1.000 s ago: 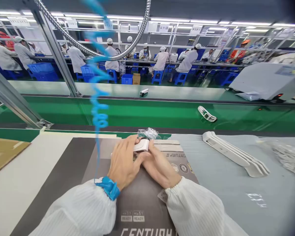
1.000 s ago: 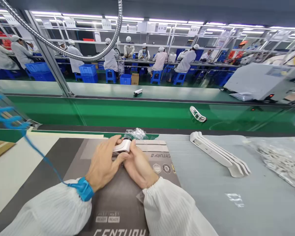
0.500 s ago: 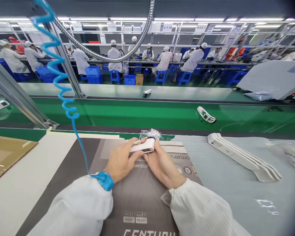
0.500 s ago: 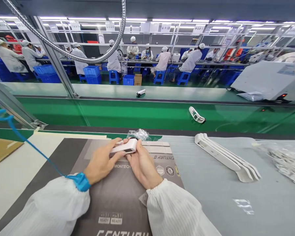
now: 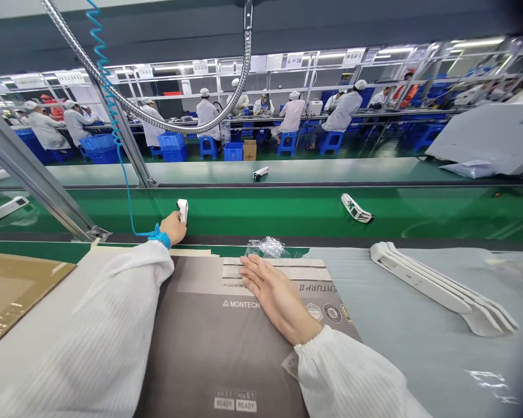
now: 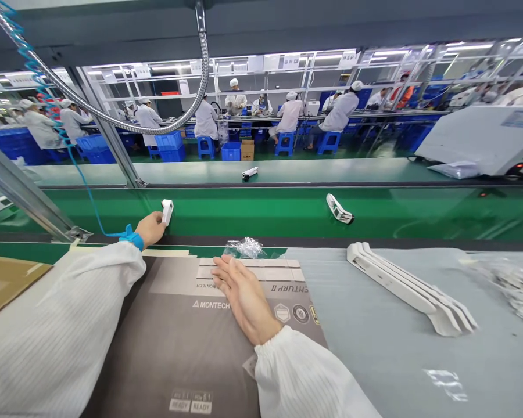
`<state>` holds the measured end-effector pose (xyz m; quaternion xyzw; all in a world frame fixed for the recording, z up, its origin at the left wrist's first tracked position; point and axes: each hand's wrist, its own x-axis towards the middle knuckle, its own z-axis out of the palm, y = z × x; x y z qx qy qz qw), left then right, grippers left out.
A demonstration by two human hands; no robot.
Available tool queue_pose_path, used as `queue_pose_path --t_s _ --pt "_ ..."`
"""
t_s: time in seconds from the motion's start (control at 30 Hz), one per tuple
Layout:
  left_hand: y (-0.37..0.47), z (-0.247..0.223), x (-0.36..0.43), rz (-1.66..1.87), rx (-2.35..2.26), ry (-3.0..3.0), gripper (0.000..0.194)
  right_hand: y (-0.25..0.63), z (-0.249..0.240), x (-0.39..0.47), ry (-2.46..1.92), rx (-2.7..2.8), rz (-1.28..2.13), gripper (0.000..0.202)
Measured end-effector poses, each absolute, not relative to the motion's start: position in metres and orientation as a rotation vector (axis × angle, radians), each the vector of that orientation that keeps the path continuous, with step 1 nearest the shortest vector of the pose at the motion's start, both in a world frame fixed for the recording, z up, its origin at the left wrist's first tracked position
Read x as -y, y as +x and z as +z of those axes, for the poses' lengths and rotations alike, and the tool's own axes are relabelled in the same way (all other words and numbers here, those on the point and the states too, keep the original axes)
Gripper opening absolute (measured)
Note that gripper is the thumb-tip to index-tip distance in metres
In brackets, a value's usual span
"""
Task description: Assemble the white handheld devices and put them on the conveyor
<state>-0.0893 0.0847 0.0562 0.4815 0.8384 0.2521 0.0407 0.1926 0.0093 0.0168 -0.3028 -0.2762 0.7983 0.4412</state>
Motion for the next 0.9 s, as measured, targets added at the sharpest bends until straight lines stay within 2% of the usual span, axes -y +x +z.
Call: queue_pose_path --t_s 0.17,0.33,0.43,0.5,0.9 --pt "-0.057 0.041 -0.049 0.747 -2.603 1.532 0.039 0.192 0.017 -0.008 -0.742 0.716 1.977 0.034" --pt "0.003 0.016 -0.006 0.819 -2.447 1.802 0.046 0.191 0.015 -0.010 -0.762 0.725 1.972 0.033" --pt "0.023 0.002 0.005 0.810 -2.351 2.022 0.037 0.191 0.014 -0.010 -0.767 0.735 1.966 0.031" --pt "0.026 -0.003 0.008 0.766 -2.335 2.096 0.032 0.191 0.013 -0.010 -0.779 0.739 1.961 0.030" --pt "0.021 0.003 0.011 0.678 -2.320 2.114 0.032 0.192 0.014 -0.008 -0.775 0.798 1.962 0.032"
